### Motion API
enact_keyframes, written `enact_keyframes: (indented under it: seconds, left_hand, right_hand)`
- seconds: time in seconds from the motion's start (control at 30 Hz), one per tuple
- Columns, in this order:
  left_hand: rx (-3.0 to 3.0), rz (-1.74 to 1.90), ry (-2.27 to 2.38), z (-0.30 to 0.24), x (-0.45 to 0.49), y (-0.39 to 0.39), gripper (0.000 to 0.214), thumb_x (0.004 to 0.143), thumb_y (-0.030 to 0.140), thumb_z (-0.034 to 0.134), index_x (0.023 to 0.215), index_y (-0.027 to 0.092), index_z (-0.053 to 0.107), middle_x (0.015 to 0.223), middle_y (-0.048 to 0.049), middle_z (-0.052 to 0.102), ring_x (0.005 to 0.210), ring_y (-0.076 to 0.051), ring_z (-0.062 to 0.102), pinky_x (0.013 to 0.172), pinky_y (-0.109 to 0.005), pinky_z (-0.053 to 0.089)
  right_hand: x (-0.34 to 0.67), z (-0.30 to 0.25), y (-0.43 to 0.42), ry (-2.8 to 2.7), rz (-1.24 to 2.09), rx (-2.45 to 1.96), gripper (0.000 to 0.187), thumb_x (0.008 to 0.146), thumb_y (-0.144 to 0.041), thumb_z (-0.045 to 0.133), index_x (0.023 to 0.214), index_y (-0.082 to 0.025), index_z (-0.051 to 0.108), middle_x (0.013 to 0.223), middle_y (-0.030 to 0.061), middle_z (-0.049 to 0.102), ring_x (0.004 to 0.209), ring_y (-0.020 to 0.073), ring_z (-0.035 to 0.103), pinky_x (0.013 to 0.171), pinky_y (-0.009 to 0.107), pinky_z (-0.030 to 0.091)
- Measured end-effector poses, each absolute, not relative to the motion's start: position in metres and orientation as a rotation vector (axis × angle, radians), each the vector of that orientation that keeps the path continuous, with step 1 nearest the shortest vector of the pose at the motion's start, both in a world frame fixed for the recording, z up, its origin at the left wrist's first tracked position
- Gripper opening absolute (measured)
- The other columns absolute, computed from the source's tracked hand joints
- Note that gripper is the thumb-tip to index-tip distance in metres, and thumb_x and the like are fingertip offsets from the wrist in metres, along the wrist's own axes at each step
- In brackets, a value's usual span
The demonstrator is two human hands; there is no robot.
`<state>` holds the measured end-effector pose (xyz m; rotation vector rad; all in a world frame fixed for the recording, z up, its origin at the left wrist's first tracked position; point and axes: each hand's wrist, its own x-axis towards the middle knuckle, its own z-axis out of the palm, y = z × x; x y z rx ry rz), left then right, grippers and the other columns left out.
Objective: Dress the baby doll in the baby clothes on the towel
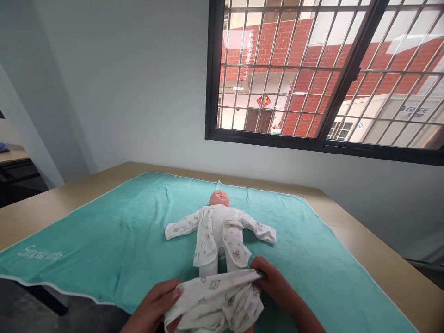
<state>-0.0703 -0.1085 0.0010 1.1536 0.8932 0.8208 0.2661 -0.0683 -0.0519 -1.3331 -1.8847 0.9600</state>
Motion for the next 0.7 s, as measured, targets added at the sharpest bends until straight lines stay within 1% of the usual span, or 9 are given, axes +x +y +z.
enact_keyframes:
  seconds: [0.03, 0.1, 0.17, 0.23, 0.37, 0.47, 0.57, 0.63, 0.7]
  left_hand:
    - [1.202, 0.825, 0.926, 0.006, -0.069, -0.108, 0.046, 0.082, 0.057, 0.061, 0.062, 0.016, 0.057, 0.053, 0.0007, 0.052, 0.054, -0.011, 0.044, 0.054, -0.022, 0.03]
    - [1.359, 0.806, 0.969, 0.015, -0.058, -0.108, 0.036, 0.08, 0.051, 0.065, 0.073, 0.016, 0.064, 0.074, -0.0027, 0.062, 0.074, -0.017, 0.053, 0.066, -0.024, 0.039]
    - [1.554, 0.776, 0.972, 0.023, -0.041, -0.106, 0.027, 0.081, 0.044, 0.064, 0.081, 0.017, 0.067, 0.09, -0.0039, 0.062, 0.088, -0.02, 0.055, 0.078, -0.026, 0.042]
    - [1.694, 0.751, 0.985, 0.026, -0.024, -0.103, 0.02, 0.082, 0.035, 0.061, 0.078, 0.016, 0.065, 0.089, -0.0028, 0.06, 0.088, -0.02, 0.054, 0.081, -0.027, 0.041]
    - [1.715, 0.804, 1.055, 0.032, 0.0, -0.091, 0.018, 0.084, 0.031, 0.057, 0.076, 0.016, 0.062, 0.077, 0.001, 0.058, 0.078, -0.016, 0.05, 0.07, -0.024, 0.038]
    - [1.698, 0.875, 0.974, 0.042, 0.013, -0.08, 0.019, 0.086, 0.032, 0.056, 0.078, 0.016, 0.062, 0.073, 0.0028, 0.057, 0.072, -0.013, 0.047, 0.065, -0.022, 0.036]
    - [1.706, 0.863, 0.898, 0.053, 0.016, -0.069, 0.012, 0.083, 0.027, 0.057, 0.081, 0.016, 0.062, 0.074, 0.0035, 0.058, 0.071, -0.012, 0.047, 0.064, -0.022, 0.036]
    - [1.734, 0.737, 0.86, 0.057, 0.009, -0.06, 0.012, 0.08, 0.028, 0.062, 0.081, 0.016, 0.062, 0.074, 0.0037, 0.056, 0.07, -0.012, 0.046, 0.062, -0.021, 0.035]
    - [1.734, 0.548, 0.789, 0.054, -0.002, -0.049, 0.019, 0.076, 0.032, 0.069, 0.082, 0.017, 0.061, 0.072, 0.0044, 0.051, 0.067, -0.011, 0.042, 0.058, -0.021, 0.03]
  right_hand:
    - [0.264, -0.05, -0.069, -1.887, 0.973, -1.348, 0.015, 0.066, -0.012, 0.05, 0.078, -0.02, 0.05, 0.089, 0.0016, 0.053, 0.088, 0.0198, 0.051, 0.082, 0.031, 0.04]
    - [0.26, -0.042, -0.071, -1.892, 1.021, -1.353, 0.018, 0.067, -0.012, 0.051, 0.083, -0.019, 0.054, 0.094, 0.003, 0.055, 0.093, 0.0212, 0.052, 0.086, 0.033, 0.041]
    - [0.258, -0.028, -0.074, -1.909, 1.075, -1.319, 0.022, 0.069, -0.014, 0.054, 0.09, -0.02, 0.058, 0.103, 0.0041, 0.057, 0.1, 0.0221, 0.053, 0.091, 0.034, 0.042]
    - [0.257, -0.007, -0.079, -1.944, 1.09, -1.288, 0.028, 0.072, -0.016, 0.058, 0.099, -0.022, 0.06, 0.113, 0.0041, 0.056, 0.105, 0.0222, 0.053, 0.095, 0.035, 0.042]
    - [0.243, 0.035, -0.092, -1.959, 1.039, -1.262, 0.042, 0.069, -0.022, 0.074, 0.109, -0.027, 0.062, 0.124, 0.0028, 0.055, 0.108, 0.0223, 0.053, 0.097, 0.033, 0.042]
    - [0.214, 0.046, -0.095, -1.844, 1.072, -1.253, 0.042, 0.063, -0.024, 0.079, 0.102, -0.023, 0.065, 0.107, 0.0027, 0.064, 0.097, 0.0229, 0.056, 0.087, 0.031, 0.046]
    - [0.192, 0.038, -0.091, -1.653, 1.193, -1.245, 0.03, 0.067, -0.025, 0.074, 0.095, -0.019, 0.068, 0.091, 0.0022, 0.069, 0.084, 0.0212, 0.059, 0.074, 0.029, 0.046]
    - [0.189, 0.03, -0.087, -1.515, 1.258, -1.226, 0.017, 0.068, -0.023, 0.069, 0.083, -0.015, 0.069, 0.078, 0.0015, 0.068, 0.074, 0.0184, 0.058, 0.066, 0.026, 0.043]
    - [0.195, 0.022, -0.084, -1.357, 1.347, -1.187, 0.01, 0.065, -0.021, 0.067, 0.072, -0.014, 0.066, 0.066, 0.0002, 0.064, 0.064, 0.0158, 0.056, 0.061, 0.025, 0.04]
